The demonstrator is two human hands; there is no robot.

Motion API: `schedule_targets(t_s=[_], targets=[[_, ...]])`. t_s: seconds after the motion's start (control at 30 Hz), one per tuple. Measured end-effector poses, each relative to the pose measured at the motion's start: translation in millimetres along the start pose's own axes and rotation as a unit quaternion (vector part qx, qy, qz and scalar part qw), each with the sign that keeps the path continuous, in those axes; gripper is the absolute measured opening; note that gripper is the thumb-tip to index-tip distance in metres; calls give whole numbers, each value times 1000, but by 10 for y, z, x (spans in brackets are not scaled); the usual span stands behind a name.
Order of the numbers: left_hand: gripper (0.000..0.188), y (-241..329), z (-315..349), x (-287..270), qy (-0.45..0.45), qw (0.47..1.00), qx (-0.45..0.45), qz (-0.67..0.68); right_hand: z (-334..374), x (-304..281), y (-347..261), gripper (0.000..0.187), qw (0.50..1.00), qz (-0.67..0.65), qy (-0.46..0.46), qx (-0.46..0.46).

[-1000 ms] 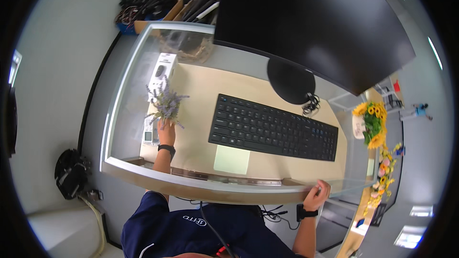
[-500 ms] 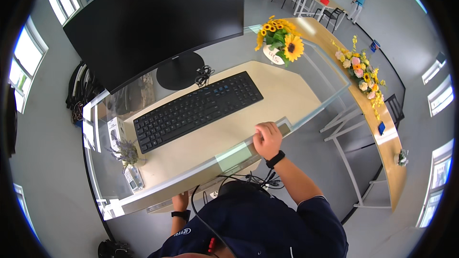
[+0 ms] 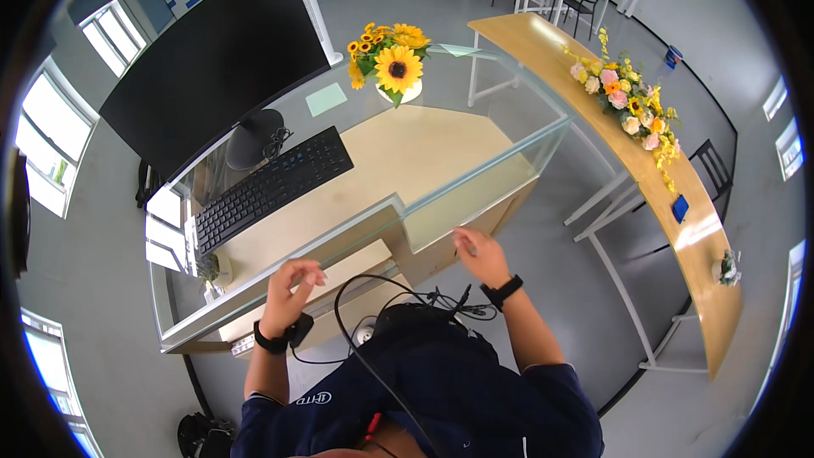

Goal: Relocating objects like a keyboard, monitor, and flowers on office tables and glass display cases.

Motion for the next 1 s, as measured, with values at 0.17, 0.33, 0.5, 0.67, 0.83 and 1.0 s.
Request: schedule_targets(t_s=[0.17,0.33,0.5,0.67,0.83,1.0], targets=[[16,287,-1005,339,-83,986,65,-127,1121,-762,1262,19,970,186,51,149],[24,-201,-2274,583,-106,893,184,-397,2949,-745,2455,19,904,117,174,373],[21,-829,-3430,666,-21,872,231,-430,5030,77,2513,9,611,-301,410,607],[33,-1126,-3813,862,-40,872,217,-438,5247,726,1945,12,513,-289,399,703],[42,-1183,-4066,1009,-11,921,174,-347,4798,822,1808,14,557,-279,403,670],[42,-1243,-4168,1069,21,946,123,-299,4414,737,1825,17,611,-265,400,630]])
Point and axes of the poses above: each hand's wrist, its own z-axis away from the middle knuckle, its own x-axis out of the palm, y = z × x, the point moved 3 cm from there along -z, towards the middle knuckle, and after that the axes turned 7 degrees about z, right-handed, at the moved point
